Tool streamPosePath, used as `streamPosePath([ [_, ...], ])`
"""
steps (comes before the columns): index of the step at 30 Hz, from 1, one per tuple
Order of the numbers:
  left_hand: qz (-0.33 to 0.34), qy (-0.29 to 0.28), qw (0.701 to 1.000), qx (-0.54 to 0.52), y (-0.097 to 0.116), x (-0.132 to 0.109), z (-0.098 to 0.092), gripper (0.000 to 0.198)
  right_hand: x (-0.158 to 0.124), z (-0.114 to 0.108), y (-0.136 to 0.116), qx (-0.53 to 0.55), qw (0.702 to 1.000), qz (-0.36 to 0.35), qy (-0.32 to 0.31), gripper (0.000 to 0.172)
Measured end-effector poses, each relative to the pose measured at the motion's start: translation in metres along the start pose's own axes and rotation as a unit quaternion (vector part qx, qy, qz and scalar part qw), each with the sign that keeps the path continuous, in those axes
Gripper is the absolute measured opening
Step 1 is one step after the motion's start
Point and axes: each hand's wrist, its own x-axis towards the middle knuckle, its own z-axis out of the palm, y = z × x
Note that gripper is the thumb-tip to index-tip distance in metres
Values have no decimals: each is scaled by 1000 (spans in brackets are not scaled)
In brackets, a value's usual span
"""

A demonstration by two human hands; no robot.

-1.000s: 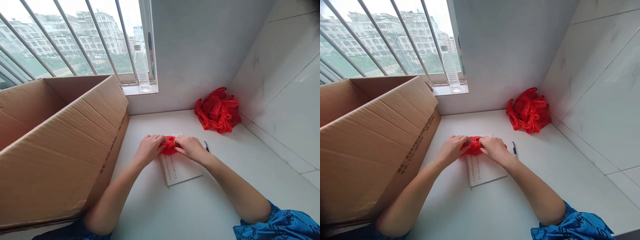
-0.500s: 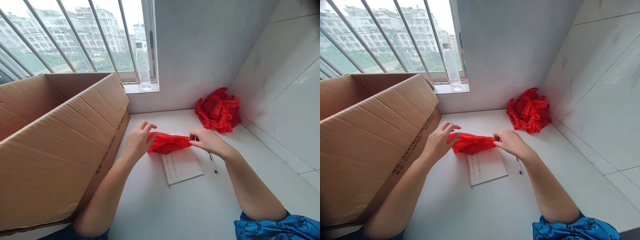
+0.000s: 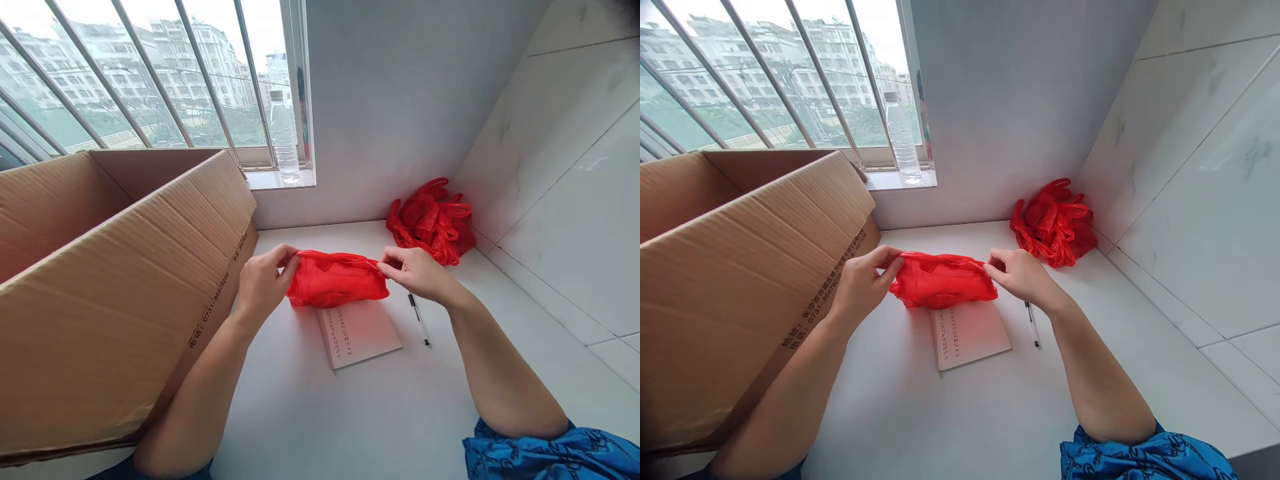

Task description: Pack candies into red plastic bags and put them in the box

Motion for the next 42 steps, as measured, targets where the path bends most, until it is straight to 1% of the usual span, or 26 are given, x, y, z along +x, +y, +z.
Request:
streamPosePath([
  [2, -27, 18, 999, -1, -4, 3, -8, 23, -2, -7, 3, -15, 999, 31, 13, 24],
  [3, -24, 20, 1000, 0, -4, 3, -11, 27, -3, -9, 3, -26, 999, 40, 19, 25],
  [5, 20, 0, 1000, -1, 1, 2, -15, 42, -6, -7, 0, -40, 998, 37, 26, 27],
  [7, 96, -44, 994, -9, 11, -2, -16, 53, -8, -2, -6, -38, 999, 13, 20, 30],
  [9, 157, -86, 983, -32, 20, -6, -15, 48, -8, 2, -9, -26, 1000, -16, 3, 30],
  [11, 187, -125, 970, -96, 24, -8, -17, 30, -7, 6, -8, -42, 999, -18, -3, 28],
  [12, 193, -138, 961, -143, 23, -8, -19, 22, -6, 7, -6, -69, 998, -3, 3, 27],
  [14, 192, -150, 940, -240, 19, -7, -26, 20, -5, 7, -1, -146, 988, 42, 18, 25],
  [16, 181, -158, 928, -283, 18, -7, -34, 23, -7, 7, 0, -205, 975, 75, 38, 23],
  [17, 176, -170, 928, -280, 19, -7, -37, 25, -10, 6, -4, -211, 973, 71, 55, 22],
  [19, 161, -214, 931, -247, 26, -9, -40, 26, -18, 6, -17, -168, 982, 14, 91, 23],
  [20, 157, -238, 931, -230, 31, -10, -40, 27, -22, 7, -25, -122, 987, -35, 95, 25],
  [21, 158, -257, 928, -218, 36, -11, -38, 27, -26, 9, -34, -65, 991, -92, 68, 25],
  [22, 164, -270, 925, -211, 39, -11, -36, 27, -28, 12, -41, -15, 989, -144, 21, 26],
  [23, 171, -279, 923, -202, 41, -12, -33, 27, -29, 16, -47, 12, 983, -181, -28, 26],
  [24, 177, -283, 923, -189, 42, -12, -30, 27, -28, 21, -50, 15, 978, -197, -62, 27],
  [26, 179, -288, 930, -144, 40, -12, -23, 26, -22, 33, -49, -26, 981, -176, -83, 26],
  [28, 174, -297, 935, -80, 37, -13, -15, 28, -13, 44, -41, -80, 986, -126, -77, 25],
  [30, 173, -297, 939, -20, 35, -16, -4, 35, -6, 52, -30, -135, 985, -73, -73, 32],
  [31, 170, -290, 942, 8, 34, -18, 2, 39, -5, 56, -26, -160, 983, -50, -79, 45],
  [34, 146, -264, 949, 90, 28, -25, 21, 43, -7, 62, -18, -211, 968, -18, -133, 97],
  [35, 127, -257, 950, 126, 25, -27, 27, 44, -9, 64, -18, -217, 964, -18, -154, 107],
  [36, 106, -247, 948, 169, 21, -28, 31, 44, -11, 64, -18, -221, 960, -20, -168, 112],
  [39, 64, -203, 929, 303, 14, -32, 34, 35, -16, 61, -22, -230, 958, -29, -171, 109],
  [40, 72, -190, 922, 330, 15, -33, 33, 30, -16, 60, -23, -227, 960, -38, -159, 102],
  [42, 107, -165, 918, 345, 19, -35, 31, 26, -14, 59, -25, -200, 969, -73, -127, 75],
])
